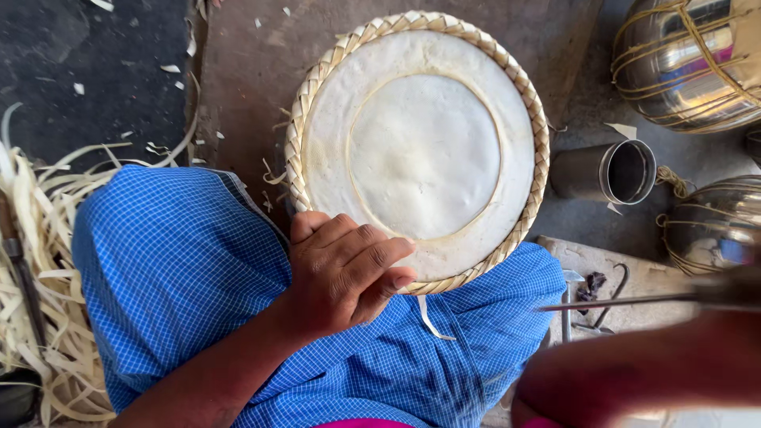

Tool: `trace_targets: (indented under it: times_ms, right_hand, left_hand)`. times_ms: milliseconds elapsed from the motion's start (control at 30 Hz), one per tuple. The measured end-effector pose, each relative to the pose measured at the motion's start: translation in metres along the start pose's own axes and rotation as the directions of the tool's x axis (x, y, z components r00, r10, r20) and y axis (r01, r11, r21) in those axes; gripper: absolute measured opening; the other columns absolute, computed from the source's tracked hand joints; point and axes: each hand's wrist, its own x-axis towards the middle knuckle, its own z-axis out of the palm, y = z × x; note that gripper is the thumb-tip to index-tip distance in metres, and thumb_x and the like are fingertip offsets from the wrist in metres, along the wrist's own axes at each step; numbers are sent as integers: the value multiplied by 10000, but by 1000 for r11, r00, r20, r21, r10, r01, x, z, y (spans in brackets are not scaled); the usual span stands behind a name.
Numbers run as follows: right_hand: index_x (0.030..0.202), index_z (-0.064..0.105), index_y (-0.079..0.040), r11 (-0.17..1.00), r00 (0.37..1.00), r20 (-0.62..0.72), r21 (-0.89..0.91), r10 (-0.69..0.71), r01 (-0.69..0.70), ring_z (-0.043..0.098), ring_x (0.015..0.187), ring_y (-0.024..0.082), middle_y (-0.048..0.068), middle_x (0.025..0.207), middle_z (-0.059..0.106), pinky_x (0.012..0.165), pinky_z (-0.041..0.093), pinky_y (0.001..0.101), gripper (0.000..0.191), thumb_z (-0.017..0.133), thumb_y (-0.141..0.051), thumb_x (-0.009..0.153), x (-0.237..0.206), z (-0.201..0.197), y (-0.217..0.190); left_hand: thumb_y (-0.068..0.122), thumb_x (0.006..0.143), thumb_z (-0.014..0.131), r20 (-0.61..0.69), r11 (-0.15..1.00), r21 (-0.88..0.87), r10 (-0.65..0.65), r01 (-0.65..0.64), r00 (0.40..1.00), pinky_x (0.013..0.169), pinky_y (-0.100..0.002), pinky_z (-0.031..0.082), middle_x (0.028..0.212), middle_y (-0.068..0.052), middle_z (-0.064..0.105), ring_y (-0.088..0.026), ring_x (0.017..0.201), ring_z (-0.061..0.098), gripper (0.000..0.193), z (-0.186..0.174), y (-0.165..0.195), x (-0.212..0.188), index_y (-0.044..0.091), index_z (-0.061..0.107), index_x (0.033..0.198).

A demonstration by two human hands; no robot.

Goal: The person sits on the floor and weaves leather straps into the braided rim of a drum using a wooden-handled metal tool to pull and tighten the material.

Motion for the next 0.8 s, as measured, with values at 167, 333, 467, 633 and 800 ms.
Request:
trace_targets:
  times_ms: [167, 333, 467, 633, 800]
  right_hand:
    - [1149, 570, -13, 968, 988, -29, 204, 153, -144, 559, 643, 189, 122, 846, 573, 589, 445, 323, 212, 661, -36, 959, -12, 77, 26]
    - [1164, 531, -5, 965, 982, -85, 217, 168, -146, 527, 582, 165, 122, 812, 538, 542, 420, 304, 178, 608, -40, 1008, -18, 139, 12]
    - [1176, 499, 1, 978, 978, -126, 149, 164, -145, 500, 534, 146, 121, 786, 510, 505, 399, 289, 152, 566, -43, 1047, -18, 178, -7]
    - [1158, 485, -12, 960, 984, -106, -226, 143, -164, 464, 439, 90, 103, 751, 499, 453, 356, 243, 128, 544, -46, 1051, -16, 202, -14]
    - [1022, 549, 5, 971, 890, 403, 15, 212, -239, 481, 488, 68, 101, 814, 532, 446, 380, 197, 89, 597, -61, 1057, -10, 196, -4]
  left_hand:
    - [417, 1089, 582, 0, 1000, 17, 25, -25, 1000, 847, -379, 317, 864, 58, 682, -123, 754, 568, 283, 0, -3, -2, 169, 714, 1124]
    - [416, 1096, 608, -36, 998, 38, 61, -60, 998, 811, -374, 306, 835, 68, 661, -107, 719, 549, 282, 2, -6, -2, 157, 718, 1119]
    - [379, 1135, 592, -66, 996, 67, 71, -66, 995, 821, -358, 314, 838, 59, 645, -114, 727, 553, 266, 4, -7, -2, 138, 705, 1135]
    - [328, 1149, 516, -77, 985, 167, 57, -43, 995, 788, -361, 316, 774, 36, 599, -131, 681, 533, 301, 4, -5, 2, 96, 707, 1119]
    - [293, 1142, 464, -73, 993, 115, 35, -27, 997, 774, -373, 316, 759, 13, 586, -144, 642, 493, 324, 4, -10, 7, 66, 687, 1086]
